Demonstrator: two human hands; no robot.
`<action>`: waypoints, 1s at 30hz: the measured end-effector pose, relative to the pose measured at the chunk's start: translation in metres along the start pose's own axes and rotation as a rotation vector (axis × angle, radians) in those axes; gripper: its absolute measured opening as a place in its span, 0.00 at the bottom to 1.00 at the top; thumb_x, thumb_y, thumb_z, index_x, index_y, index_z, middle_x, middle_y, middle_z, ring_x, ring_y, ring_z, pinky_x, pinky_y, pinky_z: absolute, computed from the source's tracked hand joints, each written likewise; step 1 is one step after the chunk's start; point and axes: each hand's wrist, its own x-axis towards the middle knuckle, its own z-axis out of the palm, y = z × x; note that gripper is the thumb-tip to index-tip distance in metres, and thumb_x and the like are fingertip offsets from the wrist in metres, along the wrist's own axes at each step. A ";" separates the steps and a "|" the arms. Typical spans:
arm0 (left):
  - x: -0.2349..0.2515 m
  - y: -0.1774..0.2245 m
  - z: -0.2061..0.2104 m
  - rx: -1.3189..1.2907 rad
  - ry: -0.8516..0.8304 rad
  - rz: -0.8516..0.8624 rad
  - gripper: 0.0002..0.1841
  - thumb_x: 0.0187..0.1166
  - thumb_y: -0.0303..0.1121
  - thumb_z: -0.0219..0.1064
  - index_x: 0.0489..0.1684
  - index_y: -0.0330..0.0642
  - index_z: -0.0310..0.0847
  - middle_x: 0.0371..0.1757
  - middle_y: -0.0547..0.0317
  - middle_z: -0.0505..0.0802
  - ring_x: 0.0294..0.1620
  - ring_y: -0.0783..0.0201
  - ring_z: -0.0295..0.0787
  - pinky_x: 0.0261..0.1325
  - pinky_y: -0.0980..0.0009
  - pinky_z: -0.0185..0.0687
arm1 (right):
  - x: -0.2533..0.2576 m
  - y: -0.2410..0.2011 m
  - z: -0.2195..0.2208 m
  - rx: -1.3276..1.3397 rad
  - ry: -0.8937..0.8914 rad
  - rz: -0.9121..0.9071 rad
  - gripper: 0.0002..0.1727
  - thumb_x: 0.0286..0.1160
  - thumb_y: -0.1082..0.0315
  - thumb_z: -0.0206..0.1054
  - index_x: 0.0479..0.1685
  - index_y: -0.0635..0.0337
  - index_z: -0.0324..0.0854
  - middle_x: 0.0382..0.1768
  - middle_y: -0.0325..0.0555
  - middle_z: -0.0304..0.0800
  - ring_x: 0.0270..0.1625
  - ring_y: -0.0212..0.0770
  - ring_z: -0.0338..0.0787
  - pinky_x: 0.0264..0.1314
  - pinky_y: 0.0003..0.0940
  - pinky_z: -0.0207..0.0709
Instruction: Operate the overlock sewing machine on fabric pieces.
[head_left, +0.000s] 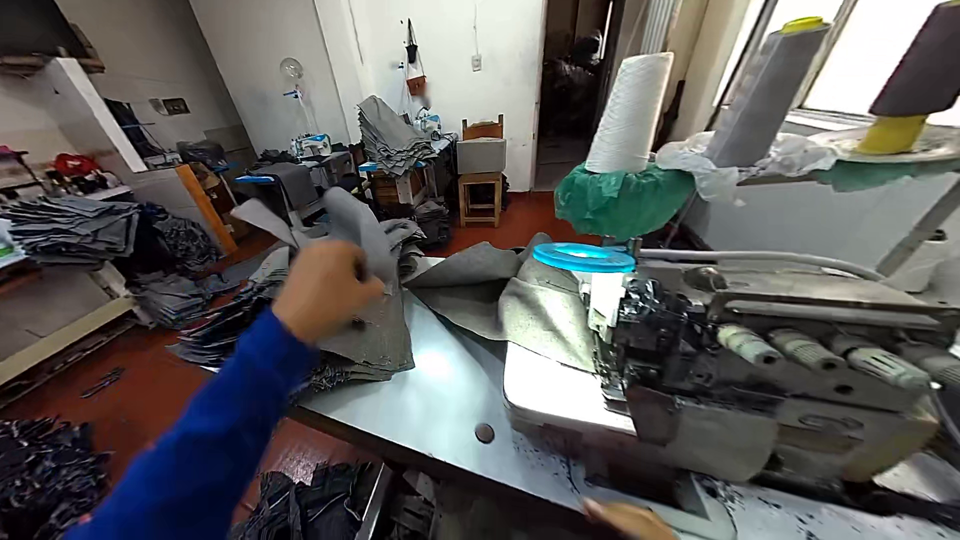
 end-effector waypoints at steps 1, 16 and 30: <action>-0.024 0.033 0.016 -0.013 0.002 0.078 0.09 0.70 0.36 0.76 0.24 0.41 0.86 0.21 0.54 0.87 0.26 0.52 0.86 0.31 0.45 0.82 | 0.013 -0.014 0.016 0.152 -0.069 0.047 0.39 0.77 0.44 0.70 0.73 0.74 0.77 0.65 0.62 0.88 0.70 0.51 0.87 0.77 0.49 0.78; -0.059 0.116 0.145 -0.124 -0.206 0.684 0.25 0.79 0.40 0.71 0.77 0.57 0.82 0.70 0.50 0.88 0.70 0.42 0.82 0.65 0.41 0.81 | 0.033 -0.057 0.107 0.406 0.080 0.694 0.13 0.76 0.69 0.70 0.46 0.75 0.86 0.37 0.54 0.93 0.43 0.39 0.93 0.53 0.40 0.87; -0.025 0.136 0.199 -0.365 0.156 0.696 0.33 0.72 0.68 0.59 0.40 0.42 0.87 0.41 0.53 0.90 0.42 0.49 0.88 0.43 0.45 0.83 | 0.054 0.046 -0.271 -0.969 0.184 1.057 0.19 0.82 0.67 0.66 0.66 0.69 0.83 0.67 0.75 0.81 0.70 0.76 0.80 0.69 0.75 0.71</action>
